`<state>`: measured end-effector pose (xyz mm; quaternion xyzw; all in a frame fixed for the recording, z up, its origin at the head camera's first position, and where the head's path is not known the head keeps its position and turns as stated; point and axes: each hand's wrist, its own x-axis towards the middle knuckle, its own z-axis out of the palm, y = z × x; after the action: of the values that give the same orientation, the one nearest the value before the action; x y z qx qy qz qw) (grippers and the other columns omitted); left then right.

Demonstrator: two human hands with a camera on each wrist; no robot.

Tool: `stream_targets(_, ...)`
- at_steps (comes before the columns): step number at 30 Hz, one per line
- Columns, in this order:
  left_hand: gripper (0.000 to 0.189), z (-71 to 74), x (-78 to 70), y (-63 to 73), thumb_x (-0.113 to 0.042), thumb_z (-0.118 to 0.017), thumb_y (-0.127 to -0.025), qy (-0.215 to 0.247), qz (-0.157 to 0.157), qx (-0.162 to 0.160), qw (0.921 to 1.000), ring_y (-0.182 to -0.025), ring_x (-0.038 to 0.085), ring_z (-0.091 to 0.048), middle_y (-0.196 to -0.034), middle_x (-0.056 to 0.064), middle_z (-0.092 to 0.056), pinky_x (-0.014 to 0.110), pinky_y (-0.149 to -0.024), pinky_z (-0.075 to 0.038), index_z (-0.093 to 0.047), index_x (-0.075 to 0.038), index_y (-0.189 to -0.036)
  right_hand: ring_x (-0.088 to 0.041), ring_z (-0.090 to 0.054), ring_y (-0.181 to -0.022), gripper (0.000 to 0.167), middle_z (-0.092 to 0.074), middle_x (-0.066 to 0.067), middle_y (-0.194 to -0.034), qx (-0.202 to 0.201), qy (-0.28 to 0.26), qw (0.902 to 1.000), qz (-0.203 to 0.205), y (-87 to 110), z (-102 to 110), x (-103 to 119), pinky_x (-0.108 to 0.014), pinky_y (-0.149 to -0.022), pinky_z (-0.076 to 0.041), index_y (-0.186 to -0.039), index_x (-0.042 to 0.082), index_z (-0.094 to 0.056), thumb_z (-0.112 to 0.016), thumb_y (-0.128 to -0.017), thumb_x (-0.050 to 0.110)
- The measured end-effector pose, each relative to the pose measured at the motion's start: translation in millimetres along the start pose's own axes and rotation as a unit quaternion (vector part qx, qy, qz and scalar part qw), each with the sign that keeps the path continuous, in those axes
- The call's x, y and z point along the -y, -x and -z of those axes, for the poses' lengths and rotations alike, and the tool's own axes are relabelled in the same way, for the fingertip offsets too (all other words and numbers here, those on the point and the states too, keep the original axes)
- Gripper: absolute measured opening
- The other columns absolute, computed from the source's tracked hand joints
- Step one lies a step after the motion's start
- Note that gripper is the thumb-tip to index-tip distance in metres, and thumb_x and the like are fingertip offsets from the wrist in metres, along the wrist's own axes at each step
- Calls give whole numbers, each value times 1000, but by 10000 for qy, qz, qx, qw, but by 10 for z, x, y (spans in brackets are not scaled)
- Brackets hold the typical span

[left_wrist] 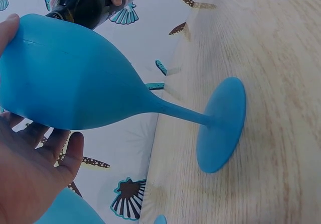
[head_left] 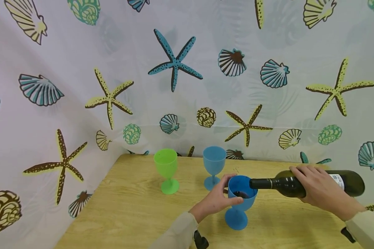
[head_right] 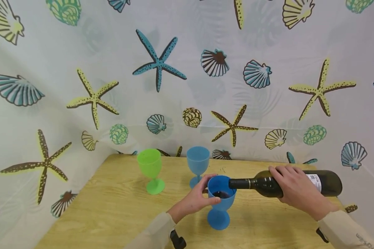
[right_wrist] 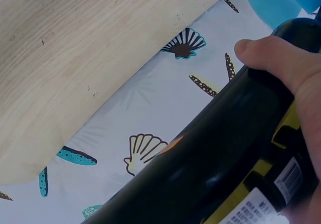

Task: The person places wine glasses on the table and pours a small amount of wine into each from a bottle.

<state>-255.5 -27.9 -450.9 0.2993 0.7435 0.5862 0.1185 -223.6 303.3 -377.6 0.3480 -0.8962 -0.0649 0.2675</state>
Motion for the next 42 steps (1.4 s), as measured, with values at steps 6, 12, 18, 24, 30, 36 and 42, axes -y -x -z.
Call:
stream_targets(6, 69, -7, 7, 9, -35, -67, -88, 68, 21, -14, 10000, -120, 15, -45, -134, -1, -47, 38, -94, -41, -31, -21, -144, -38, -58, -92, 94, -58, -21, -106, 36, -231, 9995, -203, 43, -63, 43, -55, -75, -47, -122, -6, -51, -93, -46, 28)
stream_targets(12, 71, 0, 22, -6, -38, -68, -87, 15, -17, -2, 10000, -120, 14, -46, -134, -1, -46, 37, -94, -42, -30, -22, -144, -37, -58, -92, 95, -59, -20, -105, 125, -473, 9971, -582, 79, -129, 107, -56, -76, -47, -123, -6, -50, -94, -46, 30)
stream_targets(18, 70, 17, 14, -11, -39, -67, -88, 12, -44, 26, 10000, -120, 14, -46, -135, -1, -45, 38, -94, -42, -30, -22, -145, -35, -61, -87, 94, -59, -19, -102, 28, -862, 9925, -867, 122, -217, 178, -54, -73, -49, -123, -5, -50, -94, -47, 29)
stream_targets(24, 69, 18, -10, 5, -37, -66, -89, 10, 20, 35, 10000, -121, 15, -46, -137, 0, -44, 36, -95, -42, -29, -22, -145, -34, -62, -83, 93, -59, -18, -102, -182, -1119, 9883, -1015, 204, -311, 226, -52, -70, -51, -122, -6, -49, -94, -47, 25)
stream_targets(30, 70, 18, 6, -3, -39, -67, -88, -47, 25, 15, 10000, -121, 15, -46, -137, 0, -45, 37, -94, -42, -30, -22, -145, -35, -61, -83, 92, -60, -19, -102, -206, -1150, 9863, -1166, 260, -383, 255, -52, -71, -51, -123, -6, -49, -93, -47, 23)
stream_targets(36, 71, 16, 13, 2, -40, -68, -87, -35, 51, -10, 10000, -121, 16, -46, -136, 0, -45, 37, -94, -42, -30, -23, -145, -36, -61, -84, 93, -59, -20, -103, -207, -1240, 9831, -1332, 272, -400, 286, -53, -72, -51, -123, -6, -48, -93, -48, 24)
stream_targets(42, 69, 2, -9, 13, -37, -66, -89, 4, 93, -30, 10000, -122, 17, -45, -137, 1, -44, 40, -96, -41, -30, -22, -145, -37, -61, -88, 93, -59, -22, -106, -302, -1478, 9747, -1648, 270, -405, 300, -54, -73, -50, -126, -6, -47, -93, -51, 24)
